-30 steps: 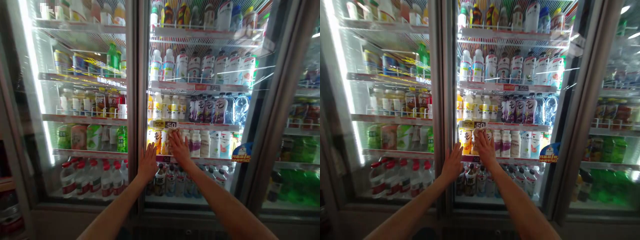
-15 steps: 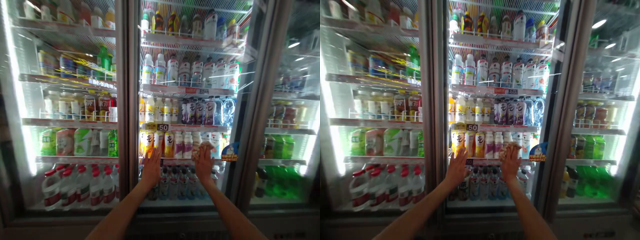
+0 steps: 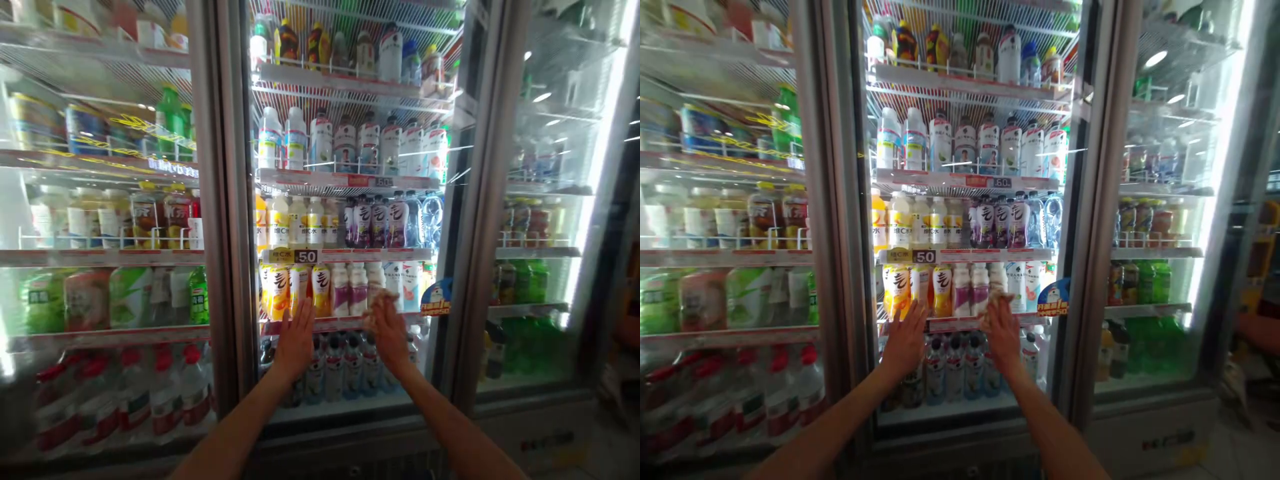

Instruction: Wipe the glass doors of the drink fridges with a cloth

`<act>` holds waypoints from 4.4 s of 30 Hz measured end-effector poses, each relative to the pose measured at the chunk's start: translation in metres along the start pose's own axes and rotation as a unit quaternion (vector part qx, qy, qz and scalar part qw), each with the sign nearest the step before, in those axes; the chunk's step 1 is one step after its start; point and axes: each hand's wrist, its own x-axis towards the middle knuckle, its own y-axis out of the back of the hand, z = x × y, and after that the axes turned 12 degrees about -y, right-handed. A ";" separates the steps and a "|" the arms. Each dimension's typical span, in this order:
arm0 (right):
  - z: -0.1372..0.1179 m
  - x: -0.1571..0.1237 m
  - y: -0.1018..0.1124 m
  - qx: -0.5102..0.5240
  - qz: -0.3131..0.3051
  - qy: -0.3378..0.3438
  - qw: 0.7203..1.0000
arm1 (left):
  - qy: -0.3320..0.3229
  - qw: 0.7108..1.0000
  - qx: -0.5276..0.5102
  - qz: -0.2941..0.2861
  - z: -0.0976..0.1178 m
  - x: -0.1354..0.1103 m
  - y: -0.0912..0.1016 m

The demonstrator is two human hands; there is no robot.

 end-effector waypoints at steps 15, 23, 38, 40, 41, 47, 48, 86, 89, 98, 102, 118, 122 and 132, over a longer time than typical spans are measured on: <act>-0.026 0.055 0.009 0.018 -0.004 0.119 0.993 | 0.050 0.998 0.027 0.014 -0.025 0.022 0.019; -0.001 0.115 0.026 0.051 0.086 -0.196 0.975 | 0.081 0.996 0.036 0.007 -0.046 0.026 0.035; -0.055 0.147 0.034 0.051 0.102 -0.047 0.992 | 0.113 0.992 0.049 0.022 -0.067 0.042 0.049; -0.080 0.134 0.029 0.046 0.049 0.101 0.993 | 0.115 0.992 0.047 0.024 -0.064 0.045 0.049; -0.086 0.129 0.028 0.043 0.028 0.165 0.985 | 0.118 0.992 0.047 0.023 -0.064 0.045 0.050; -0.053 0.151 0.033 0.066 0.104 -0.061 0.990 | 0.101 0.994 0.047 0.003 -0.069 0.042 0.054; -0.052 0.155 0.034 0.069 0.117 -0.104 0.985 | 0.102 0.994 0.047 0.004 -0.069 0.042 0.054; -0.235 0.184 0.046 0.087 -0.028 0.199 0.976 | 0.107 0.988 0.095 0.063 -0.108 0.025 0.089; -0.256 0.187 0.047 0.093 -0.034 0.220 0.970 | 0.114 0.986 0.094 0.073 -0.112 0.014 0.090; -0.216 0.094 0.018 0.086 -0.046 0.479 0.873 | 0.101 0.985 0.106 0.087 -0.116 -0.012 0.075; -0.210 0.146 0.028 0.100 0.010 0.234 0.967 | 0.124 0.986 0.086 0.063 -0.105 -0.005 0.072; -0.105 0.134 0.028 0.028 0.047 0.273 0.960 | 0.042 0.997 0.046 0.040 -0.065 0.053 0.057; -0.072 0.128 0.029 0.008 0.014 0.334 0.943 | 0.037 0.997 0.052 0.041 -0.065 0.055 0.050; 0.005 0.161 0.039 0.023 0.127 -0.089 0.988 | 0.031 0.996 0.049 0.070 -0.055 0.077 0.049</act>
